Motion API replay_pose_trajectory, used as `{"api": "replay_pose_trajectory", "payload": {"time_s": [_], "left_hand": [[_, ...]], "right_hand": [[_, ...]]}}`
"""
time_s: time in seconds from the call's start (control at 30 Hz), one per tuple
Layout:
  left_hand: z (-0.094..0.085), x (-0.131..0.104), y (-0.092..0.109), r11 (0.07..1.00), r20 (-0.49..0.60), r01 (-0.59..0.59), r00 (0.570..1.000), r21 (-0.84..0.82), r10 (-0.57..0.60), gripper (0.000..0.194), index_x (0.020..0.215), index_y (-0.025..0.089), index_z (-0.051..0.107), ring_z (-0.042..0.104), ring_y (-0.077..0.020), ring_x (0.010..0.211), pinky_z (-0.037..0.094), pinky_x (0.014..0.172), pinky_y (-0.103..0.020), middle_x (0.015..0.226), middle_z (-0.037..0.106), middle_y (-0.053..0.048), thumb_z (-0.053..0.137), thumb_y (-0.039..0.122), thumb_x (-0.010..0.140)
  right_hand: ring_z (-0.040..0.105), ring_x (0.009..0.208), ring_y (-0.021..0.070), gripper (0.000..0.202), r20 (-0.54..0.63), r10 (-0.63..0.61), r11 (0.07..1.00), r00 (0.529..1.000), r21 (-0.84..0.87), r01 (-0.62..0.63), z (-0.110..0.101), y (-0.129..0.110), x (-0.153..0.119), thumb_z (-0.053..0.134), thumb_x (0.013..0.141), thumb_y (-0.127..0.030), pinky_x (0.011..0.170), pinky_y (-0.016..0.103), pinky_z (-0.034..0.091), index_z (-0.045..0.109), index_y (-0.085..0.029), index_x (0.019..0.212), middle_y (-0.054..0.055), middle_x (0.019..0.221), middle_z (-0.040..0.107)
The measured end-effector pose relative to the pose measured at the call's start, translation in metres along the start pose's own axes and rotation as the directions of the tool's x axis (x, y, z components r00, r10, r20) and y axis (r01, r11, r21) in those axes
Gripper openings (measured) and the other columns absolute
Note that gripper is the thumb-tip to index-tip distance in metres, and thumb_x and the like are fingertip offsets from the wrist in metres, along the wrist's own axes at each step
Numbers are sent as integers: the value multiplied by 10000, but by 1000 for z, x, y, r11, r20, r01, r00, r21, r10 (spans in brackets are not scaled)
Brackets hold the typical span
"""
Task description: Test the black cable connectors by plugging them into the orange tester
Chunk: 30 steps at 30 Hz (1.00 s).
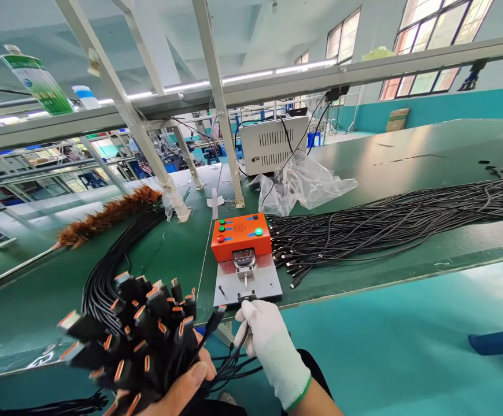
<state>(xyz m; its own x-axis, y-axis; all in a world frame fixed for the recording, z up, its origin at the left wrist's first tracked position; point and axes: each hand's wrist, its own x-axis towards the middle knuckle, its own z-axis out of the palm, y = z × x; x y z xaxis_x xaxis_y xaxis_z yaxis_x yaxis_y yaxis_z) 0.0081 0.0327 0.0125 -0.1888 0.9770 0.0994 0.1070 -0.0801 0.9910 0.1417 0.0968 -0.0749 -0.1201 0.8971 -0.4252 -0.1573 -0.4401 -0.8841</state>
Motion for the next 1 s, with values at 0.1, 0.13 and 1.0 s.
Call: {"api": "replay_pose_trajectory", "payload": {"time_s": [0.1, 0.13, 1.0], "left_hand": [[-3, 0, 2, 1000, 61, 16, 998, -22, -15, 158, 759, 212, 707, 618, -219, 523, 505, 568, -335, 543, 668, -4, 743, 296, 630], [-3, 1, 3, 999, 92, 35, 995, -36, -32, 117, 709, 196, 692, 608, -210, 532, 490, 555, -317, 540, 661, -11, 726, 285, 642], [-5, -14, 10, 1000, 381, 19, 924, 12, -22, 208, 883, 189, 734, 633, -206, 747, 494, 651, -264, 807, 723, -13, 679, 98, 705]], "right_hand": [[533, 360, 179, 285, -90, -6, 851, 996, -523, -42, -19, -10, -27, 423, 814, -403, 400, 289, 409, 586, -195, 708, 70, 506, 648], [637, 526, 252, 274, -201, -103, 722, 974, -689, -66, -25, -15, -38, 472, 791, -398, 524, 367, 488, 633, -176, 778, 136, 648, 701], [586, 693, 191, 226, 4, -593, 801, 805, -106, 590, 16, -30, -102, 621, 794, -358, 644, 281, 493, 716, -177, 888, 59, 771, 673]]}}
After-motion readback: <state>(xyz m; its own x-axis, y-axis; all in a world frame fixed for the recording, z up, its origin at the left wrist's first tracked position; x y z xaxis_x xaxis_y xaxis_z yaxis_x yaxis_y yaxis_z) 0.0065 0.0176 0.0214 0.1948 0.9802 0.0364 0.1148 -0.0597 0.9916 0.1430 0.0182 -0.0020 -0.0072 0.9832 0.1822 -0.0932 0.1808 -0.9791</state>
